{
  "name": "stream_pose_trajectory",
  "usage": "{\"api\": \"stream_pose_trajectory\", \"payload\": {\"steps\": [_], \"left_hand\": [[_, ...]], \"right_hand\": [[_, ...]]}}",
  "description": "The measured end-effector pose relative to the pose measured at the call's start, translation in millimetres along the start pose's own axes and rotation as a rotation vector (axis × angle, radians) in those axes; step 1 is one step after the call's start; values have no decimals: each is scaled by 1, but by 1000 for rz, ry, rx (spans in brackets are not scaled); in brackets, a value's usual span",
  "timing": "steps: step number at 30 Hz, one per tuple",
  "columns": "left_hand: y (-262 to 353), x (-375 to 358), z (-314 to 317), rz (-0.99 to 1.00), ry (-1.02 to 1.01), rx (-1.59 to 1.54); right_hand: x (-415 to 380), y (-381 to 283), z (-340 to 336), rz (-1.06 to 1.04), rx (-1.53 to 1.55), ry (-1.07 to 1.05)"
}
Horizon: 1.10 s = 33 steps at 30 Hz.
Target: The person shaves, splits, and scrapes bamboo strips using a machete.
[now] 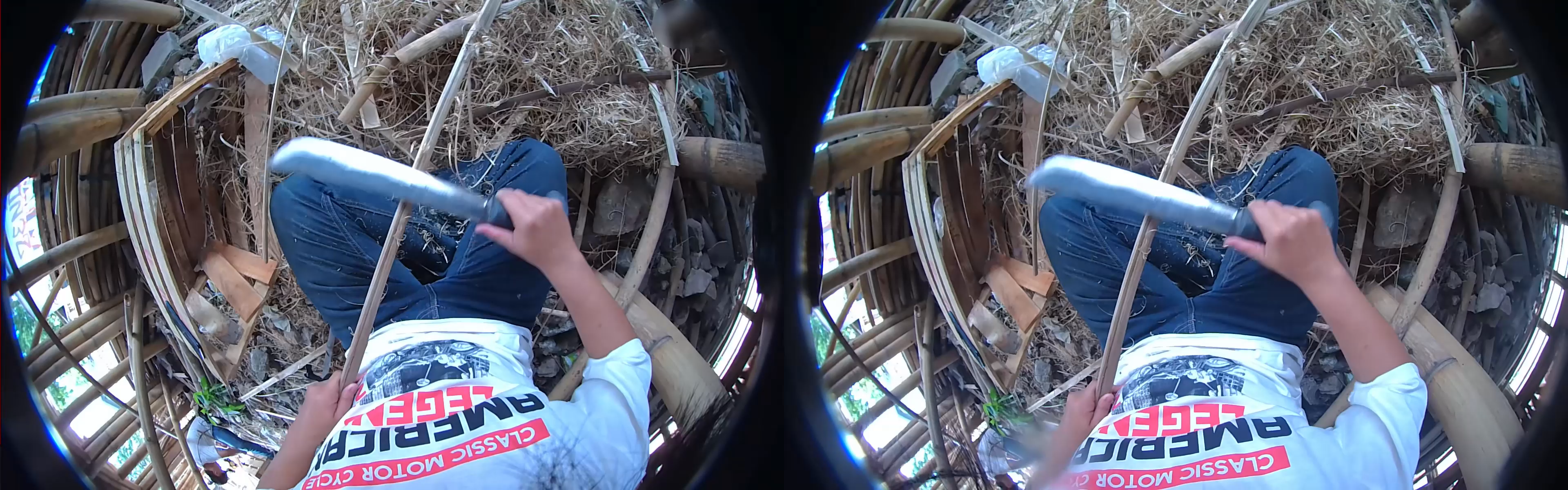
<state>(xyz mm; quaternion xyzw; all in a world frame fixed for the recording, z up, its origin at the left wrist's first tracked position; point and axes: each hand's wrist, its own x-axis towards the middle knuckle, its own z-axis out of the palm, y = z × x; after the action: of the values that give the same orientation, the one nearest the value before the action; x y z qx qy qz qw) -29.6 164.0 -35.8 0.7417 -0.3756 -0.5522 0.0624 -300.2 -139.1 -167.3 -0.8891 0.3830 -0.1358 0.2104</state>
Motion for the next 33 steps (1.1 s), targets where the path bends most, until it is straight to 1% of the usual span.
{"api": "stream_pose_trajectory", "payload": {"steps": [1,2,5,7,9,11,13,15,17,18,19,21,23,25,27,29,31,33], "left_hand": [[-1,-3,0,-45,-7,43],[4,-2,-1,-57,1,41],[12,2,-2,-47,20,0],[8,1,-3,-30,18,-1],[-3,0,0,-50,-6,36],[-5,1,2,-27,6,22],[-1,2,0,-37,16,-21],[-10,2,1,-10,16,3],[-13,0,0,13,15,29],[-12,0,0,40,32,5],[-12,0,0,68,47,-21],[-20,1,1,49,34,-9],[-23,2,2,32,50,29],[-25,2,3,24,52,25],[-30,1,2,24,30,23],[-32,-1,-1,11,28,50],[-42,-2,2,8,15,72],[-58,-5,7,25,120,55]], "right_hand": [[5,6,2,24,-40,46],[8,14,8,81,-77,35],[9,9,9,78,-5,20],[6,0,3,54,18,-1],[6,-4,-2,-68,46,-2],[12,3,-3,-67,4,-18],[17,18,7,40,-53,37],[19,23,10,49,-49,75],[15,11,5,11,13,27],[12,5,3,-45,-8,-5],[13,5,2,-43,-11,-6],[14,6,1,-155,-39,-23],[20,20,10,-135,-57,-27],[26,32,17,25,-108,19],[31,27,14,16,-107,75],[27,16,9,-33,-8,-14],[23,15,10,-112,0,-29],[30,23,9,-97,-88,-50]]}}
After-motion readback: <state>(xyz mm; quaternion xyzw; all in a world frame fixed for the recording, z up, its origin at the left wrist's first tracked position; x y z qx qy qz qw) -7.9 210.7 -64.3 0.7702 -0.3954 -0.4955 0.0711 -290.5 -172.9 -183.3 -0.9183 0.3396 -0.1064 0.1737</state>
